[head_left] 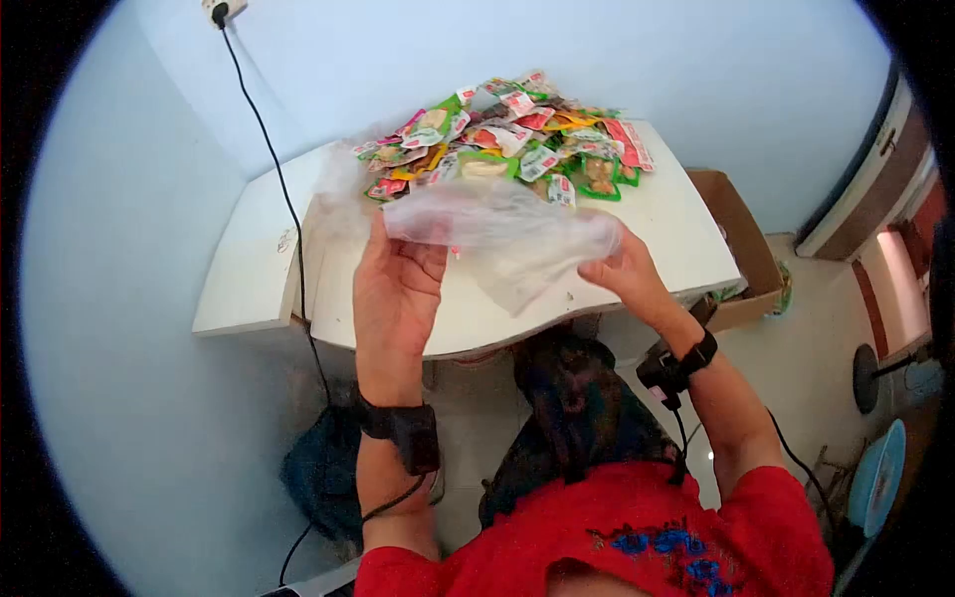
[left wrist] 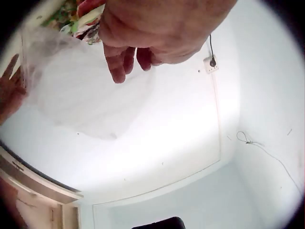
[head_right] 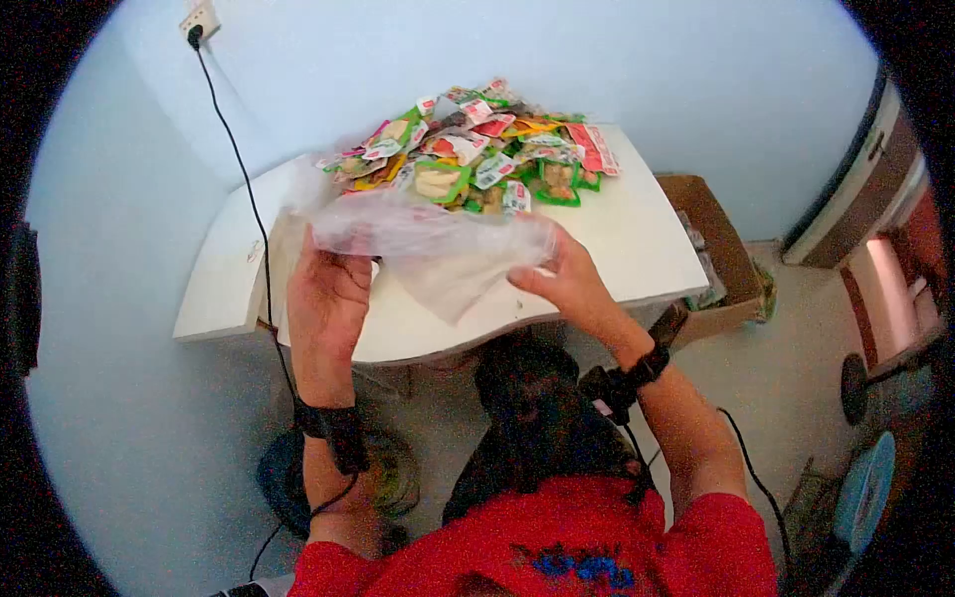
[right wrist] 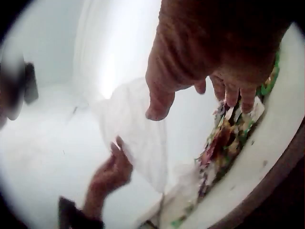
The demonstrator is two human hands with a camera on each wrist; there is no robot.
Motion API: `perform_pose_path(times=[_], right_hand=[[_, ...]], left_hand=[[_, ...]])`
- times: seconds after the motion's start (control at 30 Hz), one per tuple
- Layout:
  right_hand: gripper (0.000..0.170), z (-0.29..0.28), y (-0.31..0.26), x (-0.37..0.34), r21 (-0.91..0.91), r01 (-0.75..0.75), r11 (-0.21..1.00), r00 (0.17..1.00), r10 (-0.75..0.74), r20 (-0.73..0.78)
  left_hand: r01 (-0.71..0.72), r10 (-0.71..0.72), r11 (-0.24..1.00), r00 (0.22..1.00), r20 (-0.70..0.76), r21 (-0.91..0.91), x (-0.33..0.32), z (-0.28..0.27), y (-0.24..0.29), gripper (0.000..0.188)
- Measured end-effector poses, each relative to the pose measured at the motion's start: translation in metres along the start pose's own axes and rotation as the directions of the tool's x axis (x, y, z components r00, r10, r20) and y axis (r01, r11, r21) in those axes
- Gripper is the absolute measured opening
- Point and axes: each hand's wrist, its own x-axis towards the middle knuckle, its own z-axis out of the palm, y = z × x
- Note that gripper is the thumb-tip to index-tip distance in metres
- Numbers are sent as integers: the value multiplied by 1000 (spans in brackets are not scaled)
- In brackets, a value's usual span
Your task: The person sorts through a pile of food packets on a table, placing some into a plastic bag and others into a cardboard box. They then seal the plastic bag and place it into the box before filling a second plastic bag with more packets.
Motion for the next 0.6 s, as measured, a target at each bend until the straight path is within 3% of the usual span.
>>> perform_pose_path(times=[0.03, 0.07, 0.17, 0.2, 0.23, 0.3, 0.33, 0.37, 0.43, 0.47, 0.57, 0.6], right_hand=[[47, 0, 0, -1, 180, -125, 976, 989, 107, 107], [33, 1, 13, 0, 270, -80, 959, 994, 57, 94], [22, 0, 8, -7, 377, -224, 899, 974, 220, 54], [18, 0, 10, -8, 424, -187, 886, 977, 214, -16], [22, -2, 11, -10, 424, -186, 887, 977, 214, -20], [29, -9, 9, -15, 424, -184, 887, 976, 216, -29], [28, -8, 5, -17, 437, -211, 874, 965, 257, -48], [28, -11, 4, -19, 449, -227, 864, 964, 264, -21], [26, -16, 3, -22, 470, -255, 845, 962, 270, 37], [26, -16, 3, -23, 467, -262, 845, 961, 272, 46], [25, -15, 4, -26, 463, -288, 838, 956, 281, 87], [25, -15, 3, -27, 468, -300, 831, 953, 286, 104]], left_hand=[[19, -19, 1000, 999, -40, -16, -5, -3, -7, 34], [21, -23, 999, 997, -70, -28, -12, -4, -15, 36], [85, -62, 991, 975, -213, 100, -29, -30, -34, 37], [61, -11, 989, 938, -347, 133, -35, -30, -41, 36], [141, -74, 970, 947, -313, 199, -43, -45, -40, 38], [288, -208, 898, 944, -257, 333, -55, -73, -36, 42], [348, -127, 754, 909, -397, 557, -57, -75, -41, 54], [238, 36, 637, 941, -337, 733, -62, -75, -47, 54], [17, 309, 283, 945, -108, 959, -70, -68, -58, 56], [-133, 340, 250, 940, 42, 959, -69, -71, -60, 54], [-125, 140, 481, 988, 65, 867, -65, -71, -53, 56], [-55, 149, 491, 989, -21, 869, -63, -62, -56, 50]])
